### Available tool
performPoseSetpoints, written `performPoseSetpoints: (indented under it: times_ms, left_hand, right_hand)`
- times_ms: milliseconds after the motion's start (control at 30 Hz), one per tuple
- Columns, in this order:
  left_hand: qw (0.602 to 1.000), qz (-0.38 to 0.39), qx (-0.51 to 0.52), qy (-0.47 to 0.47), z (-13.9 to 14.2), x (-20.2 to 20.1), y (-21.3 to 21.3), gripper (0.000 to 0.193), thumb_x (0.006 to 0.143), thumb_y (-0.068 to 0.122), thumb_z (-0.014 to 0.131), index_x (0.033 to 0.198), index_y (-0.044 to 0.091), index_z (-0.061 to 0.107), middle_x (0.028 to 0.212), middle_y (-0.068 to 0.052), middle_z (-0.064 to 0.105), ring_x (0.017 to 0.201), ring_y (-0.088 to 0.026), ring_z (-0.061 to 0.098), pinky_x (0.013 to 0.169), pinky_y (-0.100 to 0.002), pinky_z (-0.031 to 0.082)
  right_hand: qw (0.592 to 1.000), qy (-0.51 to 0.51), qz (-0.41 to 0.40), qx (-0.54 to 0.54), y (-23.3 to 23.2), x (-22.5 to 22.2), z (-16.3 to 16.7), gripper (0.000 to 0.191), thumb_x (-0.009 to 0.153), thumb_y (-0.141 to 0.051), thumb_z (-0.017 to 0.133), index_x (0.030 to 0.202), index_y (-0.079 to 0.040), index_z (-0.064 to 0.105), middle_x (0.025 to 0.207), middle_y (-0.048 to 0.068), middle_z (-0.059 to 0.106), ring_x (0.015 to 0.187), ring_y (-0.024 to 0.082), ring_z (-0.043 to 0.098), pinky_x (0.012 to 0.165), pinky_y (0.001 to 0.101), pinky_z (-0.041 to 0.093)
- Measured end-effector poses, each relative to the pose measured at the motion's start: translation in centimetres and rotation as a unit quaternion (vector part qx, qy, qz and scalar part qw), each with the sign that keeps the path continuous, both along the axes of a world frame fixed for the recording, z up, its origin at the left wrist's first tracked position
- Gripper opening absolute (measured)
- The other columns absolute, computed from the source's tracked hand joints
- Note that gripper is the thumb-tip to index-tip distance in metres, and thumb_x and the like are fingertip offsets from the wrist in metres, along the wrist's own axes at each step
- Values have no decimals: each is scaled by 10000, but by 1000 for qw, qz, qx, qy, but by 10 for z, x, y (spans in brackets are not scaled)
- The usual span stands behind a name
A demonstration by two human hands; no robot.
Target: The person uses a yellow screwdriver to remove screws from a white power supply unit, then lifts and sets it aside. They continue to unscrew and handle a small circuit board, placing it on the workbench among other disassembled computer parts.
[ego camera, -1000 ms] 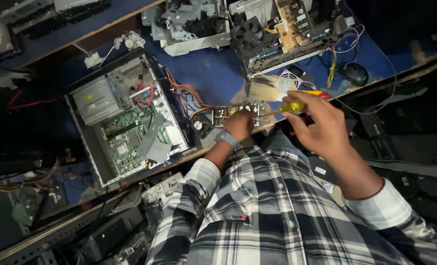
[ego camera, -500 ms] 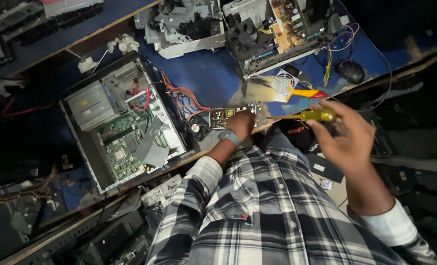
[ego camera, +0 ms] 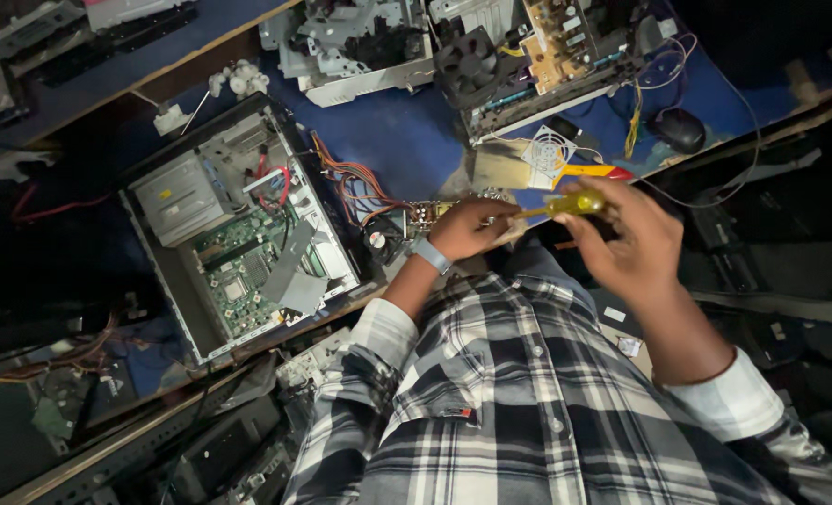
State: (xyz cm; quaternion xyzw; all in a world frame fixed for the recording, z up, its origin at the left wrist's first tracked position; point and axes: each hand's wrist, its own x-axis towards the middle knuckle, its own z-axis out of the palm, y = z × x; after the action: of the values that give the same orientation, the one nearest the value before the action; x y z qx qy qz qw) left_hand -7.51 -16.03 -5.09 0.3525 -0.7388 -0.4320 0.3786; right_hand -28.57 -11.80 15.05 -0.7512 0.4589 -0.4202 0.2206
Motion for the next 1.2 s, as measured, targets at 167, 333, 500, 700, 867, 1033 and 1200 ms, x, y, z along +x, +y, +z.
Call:
performPoseSetpoints:
  times_ms: [167, 333, 500, 700, 867, 1033, 1200]
  left_hand:
    - [999, 4, 52, -3, -1, -3, 2, 265, 972, 209, 645, 1178, 69, 736, 1086, -149, 771, 984, -297, 758, 877, -390, 580]
    - [994, 12, 100, -38, -3, -1, 2, 262, 971, 231, 651, 1167, 86, 747, 1036, -146, 766, 905, -289, 752, 820, -383, 584]
    - [996, 25, 72, -45, -5, 1, 3, 256, 971, 222, 643, 1163, 92, 749, 1057, -143, 765, 930, -300, 731, 832, -390, 571]
    - [995, 37, 85, -42, -4, -1, 4, 258, 972, 241, 649, 1169, 108, 750, 1061, -132, 757, 913, -298, 734, 813, -390, 571]
    - [993, 45, 89, -64, -8, -1, 5, 243, 952, 232, 671, 1144, 108, 756, 1045, -133, 761, 906, -311, 735, 812, -404, 564]
    - [996, 48, 66, -48, -14, 4, 8, 227, 941, 185, 669, 1136, 105, 755, 1067, -140, 763, 960, -328, 738, 860, -409, 562]
    - [998, 54, -9, -9, 4, 3, 15, 316, 898, 188, 689, 1198, 96, 721, 1154, -155, 746, 1036, -338, 729, 914, -411, 568]
  right_hand:
    - [1000, -3, 15, 12, -4, 4, 1, 381, 957, 22, 779, 1304, 56, 628, 1206, 168, 718, 1113, 229, 738, 972, 333, 615]
    - [1000, -10, 10, 28, -7, 5, -6, 390, 952, 30, 776, 1310, 63, 625, 1206, 182, 714, 1111, 237, 739, 972, 337, 614]
    - [999, -9, 20, 34, -8, 6, -10, 396, 957, 30, 767, 1321, 58, 616, 1212, 188, 721, 1122, 236, 743, 973, 334, 617]
    - [998, 51, 20, 10, -9, 6, 0, 422, 925, 2, 795, 1314, 27, 634, 1200, 156, 739, 1103, 240, 749, 946, 335, 615]
    - [994, 85, 62, 29, -13, 4, 7, 446, 902, -45, 792, 1321, -21, 641, 1210, 139, 737, 1086, 248, 746, 917, 342, 604]
    - [976, 140, 153, 66, -16, 3, 20, 459, 892, -119, 793, 1322, -30, 663, 1174, 156, 738, 1045, 292, 744, 871, 361, 583]
    - [978, 176, 94, -63, -20, 12, 12, 348, 845, -245, 880, 1079, -36, 731, 989, 128, 735, 872, 287, 729, 756, 361, 577]
